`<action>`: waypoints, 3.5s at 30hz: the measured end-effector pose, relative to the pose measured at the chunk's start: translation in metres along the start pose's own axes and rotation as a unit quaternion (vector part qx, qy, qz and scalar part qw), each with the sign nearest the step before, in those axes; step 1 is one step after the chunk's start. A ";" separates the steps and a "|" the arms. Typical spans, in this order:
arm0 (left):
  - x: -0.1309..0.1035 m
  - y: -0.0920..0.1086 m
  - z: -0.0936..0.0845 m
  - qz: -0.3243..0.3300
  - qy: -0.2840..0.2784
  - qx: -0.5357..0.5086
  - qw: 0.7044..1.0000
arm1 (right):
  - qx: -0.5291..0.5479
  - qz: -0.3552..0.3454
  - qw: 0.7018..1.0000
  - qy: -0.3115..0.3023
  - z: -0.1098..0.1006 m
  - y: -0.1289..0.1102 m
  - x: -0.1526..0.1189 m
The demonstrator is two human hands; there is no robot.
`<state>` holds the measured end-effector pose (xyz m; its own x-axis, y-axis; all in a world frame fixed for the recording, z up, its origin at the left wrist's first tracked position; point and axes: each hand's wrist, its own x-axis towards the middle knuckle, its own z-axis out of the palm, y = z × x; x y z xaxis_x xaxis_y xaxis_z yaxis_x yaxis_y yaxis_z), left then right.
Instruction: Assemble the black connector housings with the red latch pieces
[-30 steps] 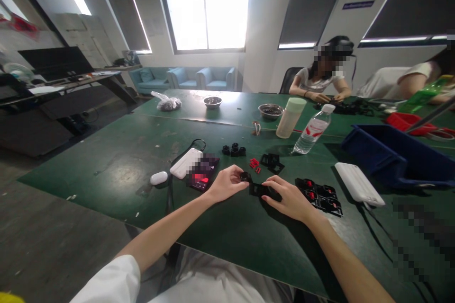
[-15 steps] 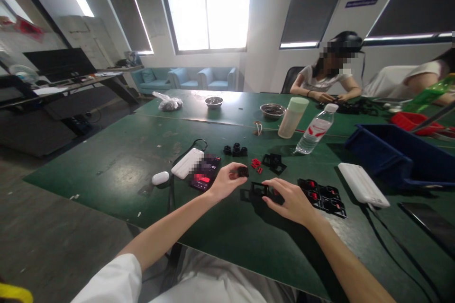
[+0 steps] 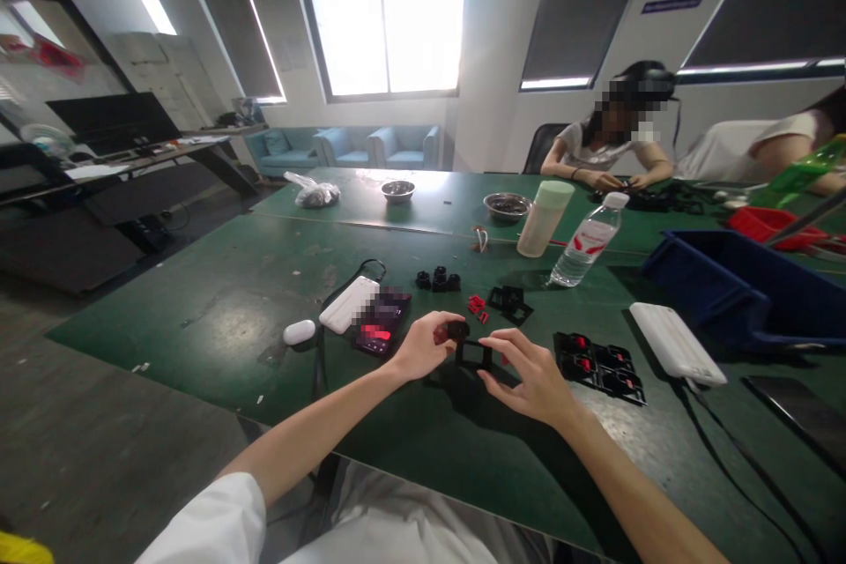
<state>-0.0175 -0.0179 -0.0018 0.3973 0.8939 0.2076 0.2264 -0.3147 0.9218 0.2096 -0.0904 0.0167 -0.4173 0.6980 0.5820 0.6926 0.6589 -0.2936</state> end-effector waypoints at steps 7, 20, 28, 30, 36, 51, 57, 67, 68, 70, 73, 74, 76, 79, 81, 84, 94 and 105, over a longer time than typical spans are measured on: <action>-0.006 0.003 0.007 -0.006 -0.077 -0.063 0.995 | 0.008 0.032 0.999 0.041 0.005 0.001 0.002; -0.007 0.003 0.012 -0.028 -0.099 -0.114 0.988 | 0.008 0.023 0.999 0.036 0.005 0.007 -0.001; -0.006 0.002 0.010 -0.013 -0.099 -0.113 0.989 | 0.017 0.033 0.999 0.028 0.003 0.006 0.000; -0.006 0.002 0.010 -0.013 -0.100 -0.112 0.989 | 0.018 0.036 0.999 0.027 0.003 0.006 0.000; -0.007 0.002 0.011 -0.012 -0.100 -0.108 0.989 | 0.014 0.025 0.999 0.035 0.003 0.007 0.000; -0.007 0.003 0.010 -0.040 -0.109 -0.174 0.978 | 0.034 0.031 0.998 0.036 0.002 0.007 -0.001; -0.008 0.007 0.007 -0.041 -0.130 -0.186 0.973 | 0.038 0.042 0.998 0.035 0.004 0.008 -0.001; -0.004 0.012 0.007 -0.105 -0.126 -0.230 0.959 | 0.045 0.058 0.997 0.010 0.003 0.009 -0.003; -0.003 0.011 0.007 -0.105 -0.123 -0.230 0.960 | 0.045 0.060 0.997 0.009 0.004 0.009 -0.003; -0.003 0.012 0.008 -0.109 -0.116 -0.230 0.960 | 0.050 0.063 0.997 0.008 0.004 0.009 -0.002; -0.004 0.014 0.007 -0.117 -0.105 -0.236 0.959 | 0.081 0.083 0.993 0.003 0.005 0.009 -0.002; -0.004 0.015 0.007 -0.119 -0.103 -0.240 0.958 | 0.102 0.096 0.990 -0.002 0.005 0.008 -0.002; -0.005 0.017 0.006 -0.120 -0.102 -0.247 0.956 | 0.157 0.137 0.978 -0.006 0.006 0.007 -0.001; -0.005 0.018 0.005 -0.119 -0.102 -0.248 0.956 | 0.261 0.251 0.932 0.020 0.012 0.002 0.003; -0.005 0.019 0.006 -0.114 -0.102 -0.245 0.957 | 0.320 0.329 0.888 0.025 0.017 -0.002 0.007; -0.005 0.022 0.005 -0.100 -0.097 -0.238 0.961 | 0.368 0.365 0.855 -0.017 0.026 -0.009 0.012; -0.011 0.026 0.002 -0.093 -0.120 -0.207 0.967 | 0.396 0.356 0.846 0.040 0.040 -0.018 0.003; -0.013 0.024 0.006 -0.119 -0.117 -0.230 0.959 | 0.353 0.369 0.857 0.069 0.045 -0.020 0.002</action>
<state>-0.0121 -0.0390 0.0162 0.5834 0.8103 -0.0558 -0.0600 0.1115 0.9919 0.1688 -0.0899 -0.0102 0.0885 0.9900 0.1099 0.1892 0.0916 -0.9777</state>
